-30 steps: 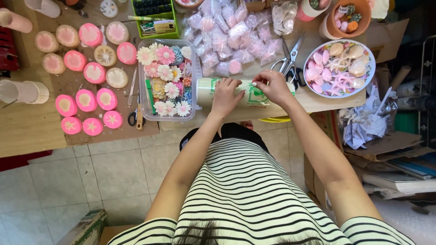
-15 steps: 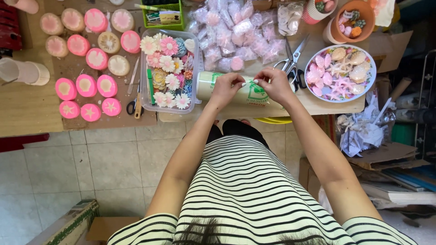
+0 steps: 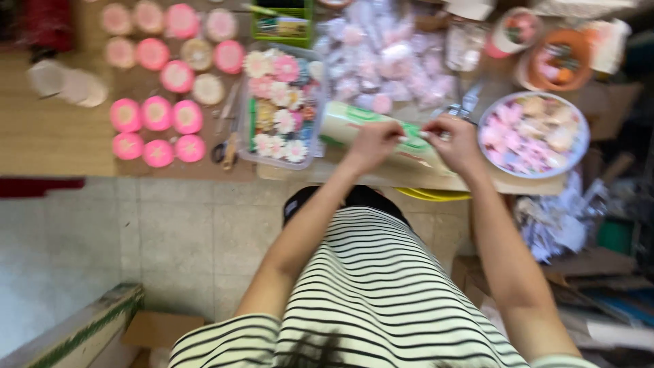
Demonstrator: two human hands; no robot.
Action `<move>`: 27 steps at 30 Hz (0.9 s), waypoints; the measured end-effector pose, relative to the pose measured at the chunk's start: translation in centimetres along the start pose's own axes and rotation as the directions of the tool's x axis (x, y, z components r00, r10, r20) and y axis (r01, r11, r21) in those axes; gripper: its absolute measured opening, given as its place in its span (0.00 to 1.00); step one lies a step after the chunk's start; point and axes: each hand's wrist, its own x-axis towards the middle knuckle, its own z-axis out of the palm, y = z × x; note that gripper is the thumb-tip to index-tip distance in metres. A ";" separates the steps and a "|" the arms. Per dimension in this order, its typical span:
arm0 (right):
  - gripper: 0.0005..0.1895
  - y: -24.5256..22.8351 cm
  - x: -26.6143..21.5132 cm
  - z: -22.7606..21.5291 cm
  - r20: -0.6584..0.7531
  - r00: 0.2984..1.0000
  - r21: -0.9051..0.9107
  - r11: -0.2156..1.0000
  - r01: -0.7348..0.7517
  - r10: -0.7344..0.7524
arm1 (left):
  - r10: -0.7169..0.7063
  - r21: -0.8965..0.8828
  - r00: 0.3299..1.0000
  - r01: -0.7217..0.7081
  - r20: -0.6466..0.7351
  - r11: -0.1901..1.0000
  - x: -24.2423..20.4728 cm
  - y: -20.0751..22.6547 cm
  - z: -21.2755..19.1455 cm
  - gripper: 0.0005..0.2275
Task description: The person is decorating flower-shaped candles by adding small decorative beads and wrapping them in plastic.
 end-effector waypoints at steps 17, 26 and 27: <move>0.22 -11.8 17.0 25.4 0.601 0.732 -0.262 0.785 0.561 -0.322 | -0.073 -0.042 0.997 0.072 -0.030 0.997 -5.3 2.7 2.1 0.15; 0.20 -12.1 17.0 28.0 0.574 0.726 -0.343 0.694 0.634 -0.379 | -0.122 -0.351 0.992 0.108 -0.017 0.930 -5.0 4.1 -0.1 0.18; 0.21 -11.9 16.9 28.2 0.551 0.723 -0.355 0.667 0.655 -0.416 | -0.120 -0.338 0.993 0.108 -0.015 0.935 -5.1 4.1 -0.2 0.18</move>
